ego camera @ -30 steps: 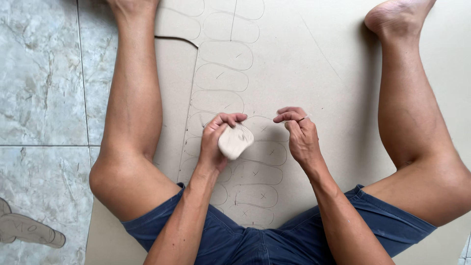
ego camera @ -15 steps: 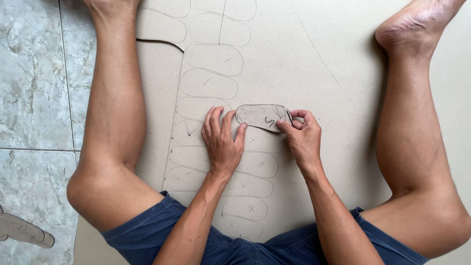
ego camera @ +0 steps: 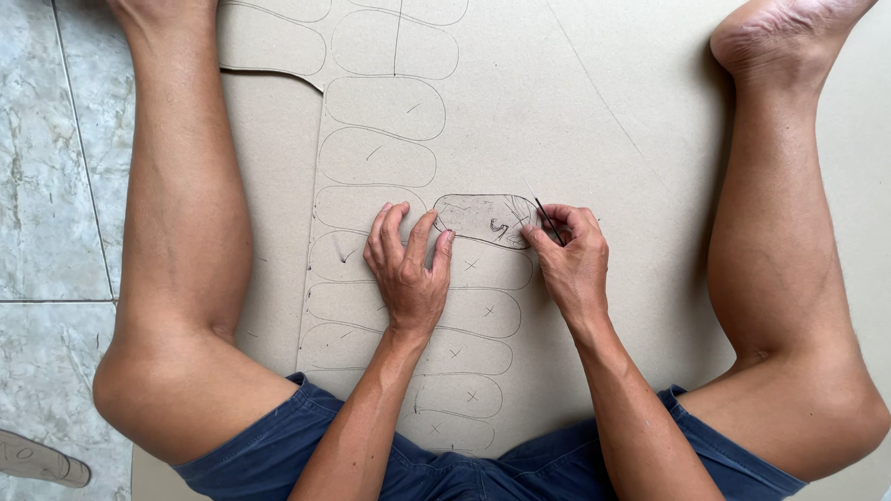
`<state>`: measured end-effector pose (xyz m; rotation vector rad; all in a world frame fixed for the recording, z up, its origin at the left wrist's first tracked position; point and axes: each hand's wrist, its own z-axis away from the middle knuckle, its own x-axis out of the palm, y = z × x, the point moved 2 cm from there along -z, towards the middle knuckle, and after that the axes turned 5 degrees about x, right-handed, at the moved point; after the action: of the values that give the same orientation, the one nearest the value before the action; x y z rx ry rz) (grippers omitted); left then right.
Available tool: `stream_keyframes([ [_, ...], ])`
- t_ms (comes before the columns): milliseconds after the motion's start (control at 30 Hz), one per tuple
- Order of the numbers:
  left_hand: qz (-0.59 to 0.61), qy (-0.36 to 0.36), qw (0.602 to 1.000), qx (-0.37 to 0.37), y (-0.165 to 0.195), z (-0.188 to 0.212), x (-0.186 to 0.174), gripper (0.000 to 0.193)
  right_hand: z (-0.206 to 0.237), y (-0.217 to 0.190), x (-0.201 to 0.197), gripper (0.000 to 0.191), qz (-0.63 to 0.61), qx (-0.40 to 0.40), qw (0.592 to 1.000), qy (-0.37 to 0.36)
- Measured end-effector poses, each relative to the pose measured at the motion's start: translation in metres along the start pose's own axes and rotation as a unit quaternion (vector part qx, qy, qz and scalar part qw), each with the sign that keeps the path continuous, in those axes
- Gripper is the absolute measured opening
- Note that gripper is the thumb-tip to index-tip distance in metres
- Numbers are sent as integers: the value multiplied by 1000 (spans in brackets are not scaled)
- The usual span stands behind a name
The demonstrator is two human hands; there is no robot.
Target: The person sits on the floor with a large sheet of cardboard and traces the outline of a sandal sole template onto it using a pen, repositioning the template to trace additional outlines. They then pick up scissors and begin cutting the cardboard along a drawn line.
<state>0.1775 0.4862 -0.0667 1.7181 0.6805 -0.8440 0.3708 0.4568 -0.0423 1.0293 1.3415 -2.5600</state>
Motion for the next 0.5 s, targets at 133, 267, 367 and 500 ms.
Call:
stream_keyframes([
  [133, -5, -12, 1000, -3, -3, 3, 2, 33, 2, -6, 0, 28, 0, -27, 1000, 6],
  [267, 11, -25, 1000, -15, -8, 4, 3, 35, 2, -9, 1, 26, 23, -23, 999, 11],
  [367, -64, -38, 996, 39, -2, 0, 7, 33, 3, -11, 3, 24, 43, -27, 999, 4],
  [500, -185, -133, 945, 234, 29, 4, 21, 34, 1, -15, -1, 21, 119, -67, 991, -7],
])
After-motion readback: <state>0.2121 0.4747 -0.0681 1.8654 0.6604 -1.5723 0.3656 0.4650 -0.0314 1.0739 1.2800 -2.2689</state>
